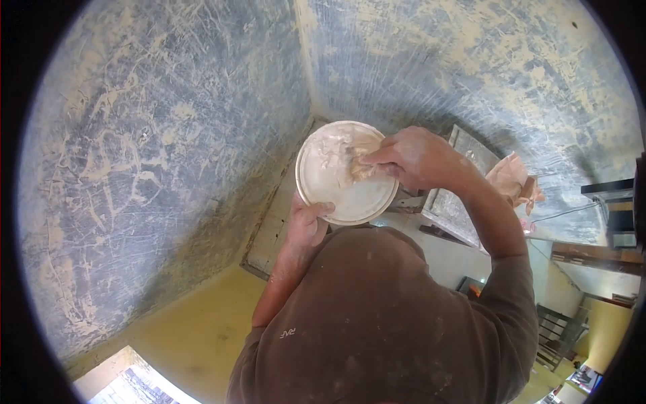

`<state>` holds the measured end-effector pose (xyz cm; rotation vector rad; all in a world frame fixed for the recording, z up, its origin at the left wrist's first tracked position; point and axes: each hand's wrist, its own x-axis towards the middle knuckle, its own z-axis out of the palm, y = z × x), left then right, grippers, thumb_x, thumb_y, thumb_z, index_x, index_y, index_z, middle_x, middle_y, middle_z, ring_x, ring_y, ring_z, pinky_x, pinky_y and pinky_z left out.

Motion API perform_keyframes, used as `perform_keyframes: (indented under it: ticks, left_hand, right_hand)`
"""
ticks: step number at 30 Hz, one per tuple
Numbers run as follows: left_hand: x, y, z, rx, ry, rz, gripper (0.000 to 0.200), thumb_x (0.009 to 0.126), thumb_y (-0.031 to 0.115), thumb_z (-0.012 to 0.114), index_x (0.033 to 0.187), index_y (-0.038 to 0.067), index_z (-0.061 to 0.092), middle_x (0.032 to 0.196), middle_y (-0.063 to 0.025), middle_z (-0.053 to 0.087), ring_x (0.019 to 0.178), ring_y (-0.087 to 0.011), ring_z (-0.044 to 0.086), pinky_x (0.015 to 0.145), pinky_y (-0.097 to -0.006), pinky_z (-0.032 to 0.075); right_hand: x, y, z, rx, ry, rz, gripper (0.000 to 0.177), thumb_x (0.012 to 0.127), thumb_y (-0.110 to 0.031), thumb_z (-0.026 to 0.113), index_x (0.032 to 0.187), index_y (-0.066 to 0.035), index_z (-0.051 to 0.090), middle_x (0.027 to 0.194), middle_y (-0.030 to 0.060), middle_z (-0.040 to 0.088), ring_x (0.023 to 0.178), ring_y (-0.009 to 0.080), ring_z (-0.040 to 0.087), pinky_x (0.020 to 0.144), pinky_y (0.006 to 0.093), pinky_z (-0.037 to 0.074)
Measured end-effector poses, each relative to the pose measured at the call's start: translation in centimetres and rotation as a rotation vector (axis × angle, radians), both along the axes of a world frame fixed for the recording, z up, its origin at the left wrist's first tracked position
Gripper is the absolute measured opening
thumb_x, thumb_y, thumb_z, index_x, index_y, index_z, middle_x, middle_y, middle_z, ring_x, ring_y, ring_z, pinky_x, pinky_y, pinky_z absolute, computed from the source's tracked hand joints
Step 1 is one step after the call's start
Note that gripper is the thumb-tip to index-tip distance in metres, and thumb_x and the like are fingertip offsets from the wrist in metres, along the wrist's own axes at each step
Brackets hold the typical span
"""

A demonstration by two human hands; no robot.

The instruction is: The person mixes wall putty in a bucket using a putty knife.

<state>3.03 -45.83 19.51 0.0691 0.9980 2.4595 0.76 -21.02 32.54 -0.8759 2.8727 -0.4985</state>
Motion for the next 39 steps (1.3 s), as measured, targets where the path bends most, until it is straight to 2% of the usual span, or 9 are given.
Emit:
perform_keyframes:
  ticks: [3, 6, 16, 19, 24, 28, 34, 37, 39]
  left_hand:
    - [-0.4, -0.1, 0.7, 0.007, -0.015, 0.031, 0.073, 0.072, -0.008, 0.057, 0.143, -0.003, 0.039, 0.135, -0.0195, 0.056, 0.125, -0.0309, 0.056, 0.105, -0.0437, 0.046]
    - [0.0, 0.4, 1.1, 0.025, -0.034, 0.020, 0.073, 0.071, -0.009, 0.057, 0.142, -0.006, 0.040, 0.134, -0.0200, 0.057, 0.124, -0.0299, 0.056, 0.107, -0.0409, 0.044]
    - [0.8, 1.6, 0.1, -0.027, -0.062, 0.004, 0.073, 0.070, -0.008, 0.057, 0.141, -0.006, 0.040, 0.133, -0.0193, 0.057, 0.123, -0.0294, 0.057, 0.105, -0.0406, 0.045]
    - [0.9, 1.8, 0.4, 0.016, -0.068, 0.077, 0.073, 0.070, -0.009, 0.057, 0.142, -0.006, 0.039, 0.133, -0.0191, 0.056, 0.123, -0.0292, 0.057, 0.105, -0.0403, 0.045]
    - [1.2, 1.1, 0.0, 0.044, -0.094, 0.091, 0.073, 0.071, -0.010, 0.056, 0.142, -0.005, 0.039, 0.134, -0.0193, 0.056, 0.123, -0.0290, 0.057, 0.104, -0.0401, 0.046]
    - [1.2, 1.4, 0.3, 0.077, -0.059, 0.087, 0.071, 0.073, -0.010, 0.056, 0.142, -0.005, 0.040, 0.134, -0.0192, 0.056, 0.122, -0.0285, 0.058, 0.104, -0.0397, 0.046]
    - [1.6, 2.5, 0.4, -0.016, -0.038, 0.069, 0.071, 0.074, -0.009, 0.056, 0.143, -0.003, 0.039, 0.134, -0.0178, 0.056, 0.123, -0.0275, 0.057, 0.104, -0.0402, 0.046]
    - [1.7, 2.6, 0.6, -0.008, -0.037, 0.083, 0.073, 0.074, -0.010, 0.056, 0.144, -0.002, 0.037, 0.136, -0.0170, 0.054, 0.126, -0.0277, 0.055, 0.105, -0.0407, 0.046]
    - [2.1, 2.8, 0.7, 0.007, -0.043, 0.054, 0.074, 0.074, -0.010, 0.056, 0.144, -0.002, 0.036, 0.136, -0.0168, 0.054, 0.126, -0.0280, 0.054, 0.106, -0.0409, 0.045]
  right_hand:
    - [0.4, 1.5, 1.2, 0.053, -0.084, 0.016, 0.034, 0.082, -0.014, 0.067, 0.115, -0.016, 0.072, 0.094, 0.0097, 0.070, 0.086, 0.0311, 0.064, 0.079, 0.0432, 0.048]
    - [0.1, 1.9, 2.0, 0.060, 0.040, -0.029, 0.032, 0.083, -0.015, 0.067, 0.114, -0.016, 0.073, 0.091, 0.0113, 0.070, 0.084, 0.0313, 0.064, 0.078, 0.0425, 0.049]
    - [-1.3, 0.7, 1.3, 0.119, -0.044, 0.065, 0.030, 0.085, -0.014, 0.065, 0.114, -0.015, 0.073, 0.091, 0.0106, 0.070, 0.087, 0.0317, 0.065, 0.081, 0.0435, 0.049]
    - [-0.9, 0.7, -0.8, 0.108, 0.121, 0.151, 0.031, 0.084, -0.013, 0.064, 0.113, -0.014, 0.073, 0.087, 0.0124, 0.069, 0.082, 0.0331, 0.064, 0.076, 0.0442, 0.050]
    - [0.7, 3.4, 3.3, 0.160, 0.040, -0.008, 0.029, 0.085, -0.014, 0.065, 0.113, -0.015, 0.073, 0.088, 0.0111, 0.069, 0.082, 0.0327, 0.065, 0.072, 0.0443, 0.051]
    - [1.2, 3.7, 0.4, 0.114, -0.155, -0.089, 0.029, 0.085, -0.013, 0.065, 0.113, -0.015, 0.073, 0.089, 0.0107, 0.068, 0.081, 0.0333, 0.065, 0.072, 0.0450, 0.051]
    - [1.1, 1.3, 1.0, 0.061, 0.071, -0.029, 0.030, 0.084, -0.010, 0.066, 0.114, -0.014, 0.072, 0.088, 0.0109, 0.068, 0.081, 0.0331, 0.065, 0.073, 0.0451, 0.051]
    - [1.1, 1.4, 2.9, 0.206, -0.004, -0.106, 0.030, 0.085, -0.012, 0.065, 0.114, -0.014, 0.072, 0.085, 0.0117, 0.067, 0.080, 0.0334, 0.064, 0.072, 0.0453, 0.051]
    - [0.6, 1.1, 1.8, 0.252, 0.155, 0.032, 0.029, 0.086, -0.016, 0.064, 0.114, -0.015, 0.071, 0.083, 0.0108, 0.066, 0.081, 0.0320, 0.065, 0.073, 0.0446, 0.051]
